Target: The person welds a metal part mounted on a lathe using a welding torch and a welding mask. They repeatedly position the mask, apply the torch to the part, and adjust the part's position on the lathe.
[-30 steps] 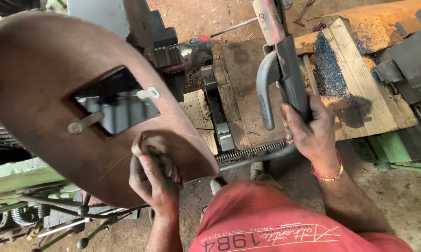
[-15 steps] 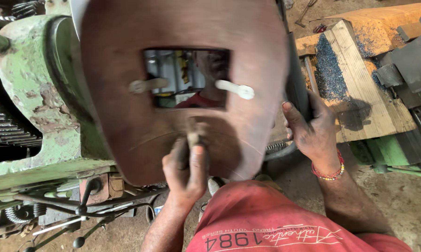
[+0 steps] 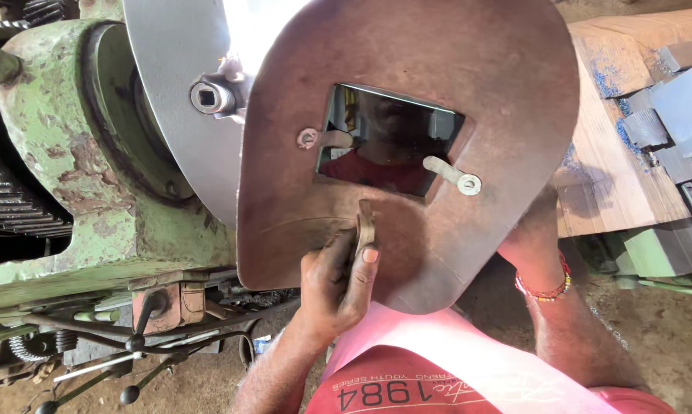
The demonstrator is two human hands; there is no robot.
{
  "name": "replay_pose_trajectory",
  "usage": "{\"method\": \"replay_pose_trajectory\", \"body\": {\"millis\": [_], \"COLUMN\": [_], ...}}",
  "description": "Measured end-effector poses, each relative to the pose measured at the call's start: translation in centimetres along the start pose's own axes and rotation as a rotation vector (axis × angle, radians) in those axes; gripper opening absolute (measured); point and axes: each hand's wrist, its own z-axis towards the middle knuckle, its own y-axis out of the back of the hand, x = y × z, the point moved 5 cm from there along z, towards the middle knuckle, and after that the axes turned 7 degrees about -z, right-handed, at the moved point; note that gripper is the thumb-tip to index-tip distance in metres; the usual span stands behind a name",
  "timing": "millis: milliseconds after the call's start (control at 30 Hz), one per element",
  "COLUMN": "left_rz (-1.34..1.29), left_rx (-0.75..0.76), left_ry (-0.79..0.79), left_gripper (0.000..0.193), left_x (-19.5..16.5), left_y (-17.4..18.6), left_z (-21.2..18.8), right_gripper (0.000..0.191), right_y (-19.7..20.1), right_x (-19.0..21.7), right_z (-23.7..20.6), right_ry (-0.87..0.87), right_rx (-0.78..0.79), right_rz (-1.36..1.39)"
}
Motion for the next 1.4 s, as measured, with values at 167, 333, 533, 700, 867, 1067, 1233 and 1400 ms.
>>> {"method": "replay_pose_trajectory", "body": {"millis": [167,333,533,700,867,1067,1233,1400], "left_rz": [-0.026,0.008,0.009,-0.029,-0.04,0.008,0.018,-0.002], "left_rx": [-0.017,-0.035,-0.039,-0.036,-0.045,-0.067,-0.085,-0.07], "left_ry": [0.029,0.016,0.013,0.015,-0.016,-0.043,-0.028,0.005], "left_gripper": [0.019,0.019,0.02,0.02,0.019,0.014,0.016,0.018], "left_x": [0.2,0.1,0.0,0.1,0.1,-0.3,-0.4,-0.2], "left_y": [0.1,0.1,0.1,0.0,0.1,0.4,0.5,0.5], "left_z": [-0.1,0.0,0.1,0.2,0.1,0.1,0.1,-0.2], "right_gripper": [0.029,0.03,0.033,0.039,0.042,0.039,0.037,0.052], "right_y": [0.7,1.1,1.2,1.0,1.1,1.2,0.9,0.4], "right_x": [0.3,0.6,0.6,-0.1,0.6,0.9,-0.1,-0.7], "right_z": [0.4,0.9,1.0,0.8,1.2,1.8,1.0,-0.1], "right_ry": [-0.134,-0.281,-0.295,-0.28,-0.125,-0.207,-0.194,0.054], "right_rx": [-0.029,-0.011,-0.005,0.011,-0.04,0.014,0.005,-0.127], "right_rz": [0.243,0.356,0.328,0.279,0.345,0.424,0.402,0.141]}}
